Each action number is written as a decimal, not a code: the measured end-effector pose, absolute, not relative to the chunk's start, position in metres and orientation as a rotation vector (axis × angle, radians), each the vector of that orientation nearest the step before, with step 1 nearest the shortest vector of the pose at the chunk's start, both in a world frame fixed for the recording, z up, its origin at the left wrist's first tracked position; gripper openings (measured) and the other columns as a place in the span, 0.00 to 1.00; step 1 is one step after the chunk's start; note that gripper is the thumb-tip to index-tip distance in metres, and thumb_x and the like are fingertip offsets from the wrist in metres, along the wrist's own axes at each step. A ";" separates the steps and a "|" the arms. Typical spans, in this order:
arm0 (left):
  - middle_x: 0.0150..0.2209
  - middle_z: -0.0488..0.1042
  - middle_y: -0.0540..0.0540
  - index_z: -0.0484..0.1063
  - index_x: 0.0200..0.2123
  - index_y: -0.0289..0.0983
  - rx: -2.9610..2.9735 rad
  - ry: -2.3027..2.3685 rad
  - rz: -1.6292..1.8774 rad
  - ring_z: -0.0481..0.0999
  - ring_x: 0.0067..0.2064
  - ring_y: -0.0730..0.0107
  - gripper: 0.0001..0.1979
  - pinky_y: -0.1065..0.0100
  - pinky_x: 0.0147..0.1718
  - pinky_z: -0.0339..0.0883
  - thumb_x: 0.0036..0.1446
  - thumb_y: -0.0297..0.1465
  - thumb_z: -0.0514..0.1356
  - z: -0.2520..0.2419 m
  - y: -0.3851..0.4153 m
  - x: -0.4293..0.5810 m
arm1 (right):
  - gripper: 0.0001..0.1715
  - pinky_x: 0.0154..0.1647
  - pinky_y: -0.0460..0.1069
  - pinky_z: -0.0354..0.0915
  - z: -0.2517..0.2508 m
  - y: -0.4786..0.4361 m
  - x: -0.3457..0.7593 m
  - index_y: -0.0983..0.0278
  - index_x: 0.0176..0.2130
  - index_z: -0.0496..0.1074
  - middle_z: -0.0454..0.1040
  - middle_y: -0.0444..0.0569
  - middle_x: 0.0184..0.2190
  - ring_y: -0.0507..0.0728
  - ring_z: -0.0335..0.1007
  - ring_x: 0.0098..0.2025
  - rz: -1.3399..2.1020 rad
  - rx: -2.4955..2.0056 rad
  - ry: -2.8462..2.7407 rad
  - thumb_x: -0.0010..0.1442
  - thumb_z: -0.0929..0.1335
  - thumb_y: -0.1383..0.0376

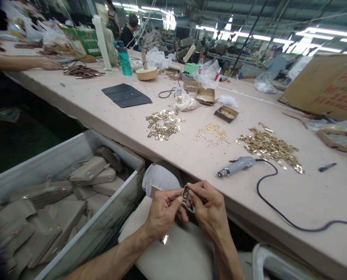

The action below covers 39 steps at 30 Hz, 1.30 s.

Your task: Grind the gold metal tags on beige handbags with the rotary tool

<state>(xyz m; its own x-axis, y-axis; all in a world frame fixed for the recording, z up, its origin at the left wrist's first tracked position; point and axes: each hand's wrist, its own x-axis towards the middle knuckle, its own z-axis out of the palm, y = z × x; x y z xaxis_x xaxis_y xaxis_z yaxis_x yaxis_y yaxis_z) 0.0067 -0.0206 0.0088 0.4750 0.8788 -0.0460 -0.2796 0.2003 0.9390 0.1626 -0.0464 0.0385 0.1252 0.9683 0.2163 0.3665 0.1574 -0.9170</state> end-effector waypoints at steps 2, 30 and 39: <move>0.21 0.72 0.48 0.79 0.39 0.30 1.096 0.694 0.918 0.77 0.20 0.70 0.13 0.79 0.19 0.64 0.68 0.32 0.58 0.006 -0.021 0.006 | 0.12 0.33 0.48 0.70 0.037 -0.047 0.164 0.61 0.49 0.82 0.73 0.51 0.37 0.57 0.73 0.36 0.758 -1.359 -1.435 0.69 0.72 0.59; 0.30 0.80 0.42 0.81 0.48 0.31 1.292 0.738 1.115 0.80 0.24 0.67 0.11 0.74 0.24 0.72 0.66 0.29 0.62 0.008 -0.039 0.006 | 0.12 0.26 0.45 0.65 0.052 -0.028 0.209 0.68 0.45 0.81 0.75 0.53 0.35 0.53 0.69 0.27 1.403 -1.078 -1.535 0.66 0.77 0.62; 0.26 0.79 0.49 0.81 0.45 0.36 1.643 0.824 1.366 0.79 0.26 0.68 0.12 0.69 0.34 0.73 0.61 0.20 0.62 0.014 -0.043 0.012 | 0.10 0.26 0.44 0.66 0.042 -0.026 0.213 0.69 0.46 0.81 0.75 0.54 0.36 0.53 0.70 0.27 1.437 -0.996 -1.501 0.66 0.77 0.66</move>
